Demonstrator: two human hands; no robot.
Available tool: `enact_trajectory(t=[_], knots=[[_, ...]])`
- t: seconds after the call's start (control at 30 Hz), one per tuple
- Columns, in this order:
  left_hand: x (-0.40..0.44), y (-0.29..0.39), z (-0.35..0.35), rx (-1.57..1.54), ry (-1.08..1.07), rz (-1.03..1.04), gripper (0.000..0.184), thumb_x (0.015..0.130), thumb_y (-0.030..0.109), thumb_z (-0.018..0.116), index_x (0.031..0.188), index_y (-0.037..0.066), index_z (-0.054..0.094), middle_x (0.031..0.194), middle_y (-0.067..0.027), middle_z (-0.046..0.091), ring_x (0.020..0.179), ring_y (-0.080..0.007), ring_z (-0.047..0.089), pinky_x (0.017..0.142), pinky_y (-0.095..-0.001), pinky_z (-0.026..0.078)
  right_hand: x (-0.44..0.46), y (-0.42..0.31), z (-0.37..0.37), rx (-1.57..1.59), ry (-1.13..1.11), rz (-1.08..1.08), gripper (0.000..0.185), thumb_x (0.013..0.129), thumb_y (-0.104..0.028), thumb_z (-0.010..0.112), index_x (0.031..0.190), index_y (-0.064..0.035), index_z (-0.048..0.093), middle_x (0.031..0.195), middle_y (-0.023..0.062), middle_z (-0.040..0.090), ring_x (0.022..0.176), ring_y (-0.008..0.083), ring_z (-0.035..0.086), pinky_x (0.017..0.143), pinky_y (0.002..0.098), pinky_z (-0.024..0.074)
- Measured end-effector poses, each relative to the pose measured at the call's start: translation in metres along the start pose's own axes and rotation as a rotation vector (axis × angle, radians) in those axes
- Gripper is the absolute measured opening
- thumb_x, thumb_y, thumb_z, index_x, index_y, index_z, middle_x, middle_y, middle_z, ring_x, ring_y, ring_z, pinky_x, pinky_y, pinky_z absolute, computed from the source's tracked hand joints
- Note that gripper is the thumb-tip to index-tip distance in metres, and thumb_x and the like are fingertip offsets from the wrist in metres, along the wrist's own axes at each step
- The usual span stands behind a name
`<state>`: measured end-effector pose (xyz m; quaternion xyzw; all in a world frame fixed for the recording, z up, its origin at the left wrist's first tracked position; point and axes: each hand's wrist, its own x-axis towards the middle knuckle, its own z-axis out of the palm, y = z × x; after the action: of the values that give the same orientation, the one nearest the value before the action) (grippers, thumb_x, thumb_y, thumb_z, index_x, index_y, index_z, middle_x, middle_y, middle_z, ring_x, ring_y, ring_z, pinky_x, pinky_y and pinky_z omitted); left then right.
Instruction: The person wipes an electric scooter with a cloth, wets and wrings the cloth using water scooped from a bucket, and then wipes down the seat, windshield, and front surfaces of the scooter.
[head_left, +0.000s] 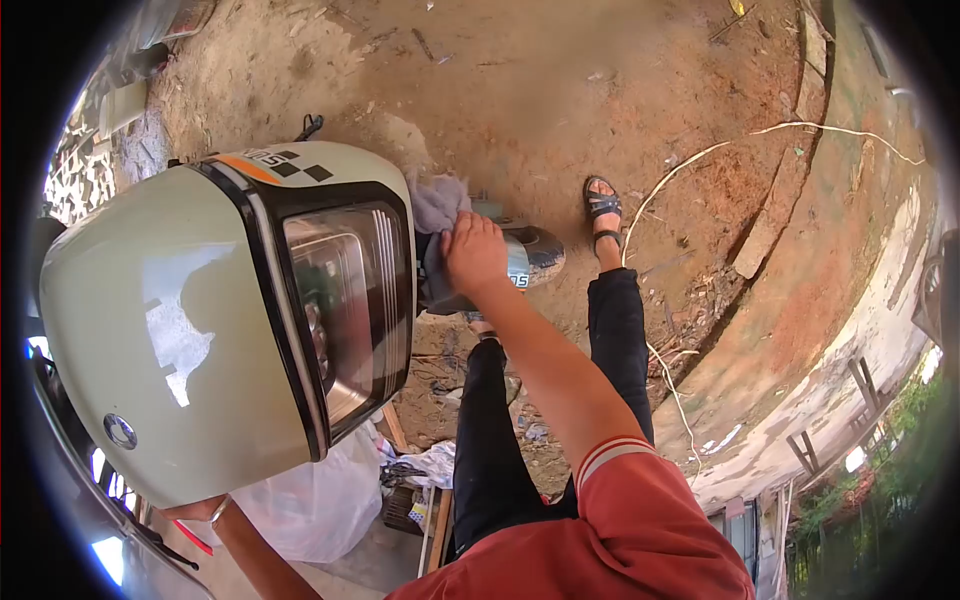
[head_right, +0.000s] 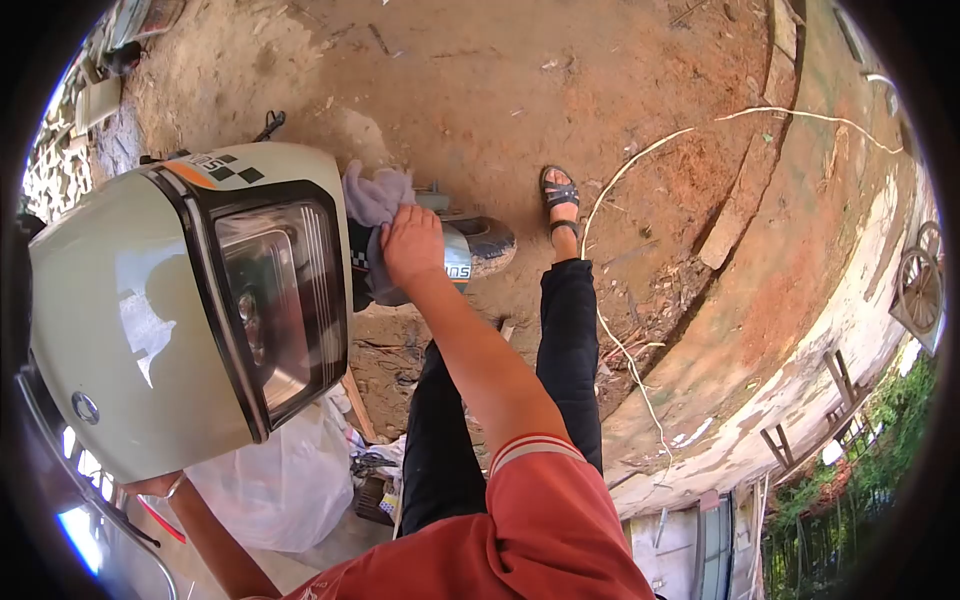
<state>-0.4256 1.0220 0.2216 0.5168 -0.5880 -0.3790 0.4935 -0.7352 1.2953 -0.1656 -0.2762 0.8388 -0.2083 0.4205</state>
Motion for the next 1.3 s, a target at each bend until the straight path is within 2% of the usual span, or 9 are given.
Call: enact_trajectory(t=[0.23,0.33,0.47,0.57,0.6,0.67,0.87,0.97,1.3], knots=[[0.000,0.001,-0.015,0.923,-0.187,0.517,0.038,0.091,0.016,0.053,0.122,-0.006,0.052,0.115,-0.0131,0.064,0.090,-0.0241,0.067,0.073,-0.0352,0.059,0.073,0.088,0.029,0.056,-0.461,0.220,0.039,0.095,-0.030,0.040,0.110,-0.0012,0.061,0.117,0.0232,0.060,0.111,0.0371,0.057,0.096,0.0446,0.0438],[-0.003,-0.001,-0.015,0.977,-0.198,0.448,0.038,0.091,0.015,0.052,0.125,-0.004,0.051,0.116,-0.0120,0.063,0.091,-0.0243,0.067,0.075,-0.0348,0.059,0.070,0.118,0.018,-0.173,-0.301,0.250,0.039,0.093,-0.033,0.042,0.100,-0.0009,0.064,0.111,0.0231,0.062,0.105,0.0384,0.061,0.095,0.0460,0.0450],[-0.008,0.018,-0.016,0.422,-0.041,-0.041,0.046,0.094,0.029,0.044,0.128,-0.001,0.049,0.123,-0.0122,0.058,0.106,-0.0261,0.060,0.088,-0.0390,0.052,0.065,0.143,-0.009,0.137,-0.084,0.282,0.038,0.089,-0.032,0.052,0.098,0.0030,0.064,0.094,0.0214,0.067,0.091,0.0355,0.065,0.080,0.0421,0.0503],[-0.048,0.036,0.039,0.246,0.178,-0.268,0.055,0.093,0.043,0.041,0.131,0.003,0.048,0.133,-0.0115,0.050,0.121,-0.0261,0.048,0.102,-0.0427,0.040,0.040,0.179,-0.099,0.747,-0.317,0.316,0.038,0.086,-0.034,0.060,0.099,0.0007,0.064,0.091,0.0213,0.066,0.090,0.0355,0.065,0.079,0.0414,0.0493],[-0.069,0.046,0.069,0.245,0.378,-0.314,0.056,0.092,0.046,0.043,0.132,0.008,0.047,0.132,-0.0096,0.049,0.123,-0.0244,0.045,0.102,-0.0408,0.038,0.029,0.218,-0.101,0.305,-0.038,0.123,0.034,0.087,-0.030,0.059,0.104,-0.0005,0.063,0.096,0.0208,0.067,0.095,0.0356,0.064,0.081,0.0408,0.0498],[-0.089,0.060,0.099,0.245,0.541,-0.348,0.059,0.090,0.053,0.047,0.135,0.015,0.044,0.132,-0.0073,0.046,0.125,-0.0228,0.040,0.102,-0.0375,0.034,0.016,0.256,-0.152,-0.340,-0.317,0.358,0.037,0.078,-0.024,0.066,0.112,-0.0116,0.062,0.102,0.0196,0.066,0.100,0.0379,0.062,0.083,0.0438,0.0509],[-0.081,0.005,0.092,0.485,0.540,-0.136,0.076,0.088,0.057,0.049,0.137,0.000,0.036,0.137,-0.0199,0.040,0.118,-0.0299,0.047,0.100,-0.0405,0.037,-0.027,0.261,-0.261,-0.128,0.019,0.056,0.036,0.075,-0.019,0.062,0.110,-0.0100,0.063,0.094,0.0215,0.066,0.092,0.0390,0.063,0.080,0.0465,0.0501],[-0.078,-0.001,0.117,0.762,0.702,0.046,0.077,0.091,0.055,0.043,0.134,-0.009,0.036,0.133,-0.0274,0.042,0.115,-0.0339,0.050,0.099,-0.0428,0.039,-0.022,0.221,-0.297,-0.503,-0.171,0.152,0.035,0.077,-0.022,0.063,0.110,-0.0100,0.063,0.093,0.0217,0.066,0.089,0.0401,0.063,0.078,0.0459,0.0506],[-0.086,0.016,0.155,0.675,0.819,-0.016,0.075,0.092,0.054,0.041,0.121,-0.016,0.042,0.115,-0.0316,0.050,0.099,-0.0356,0.056,0.084,-0.0441,0.049,-0.014,-0.153,-0.270,0.464,-0.156,-0.686,0.027,0.081,-0.022,0.061,0.104,-0.0086,0.063,0.097,0.0120,0.060,0.090,0.0316,0.060,0.076,0.0409,0.0501]])
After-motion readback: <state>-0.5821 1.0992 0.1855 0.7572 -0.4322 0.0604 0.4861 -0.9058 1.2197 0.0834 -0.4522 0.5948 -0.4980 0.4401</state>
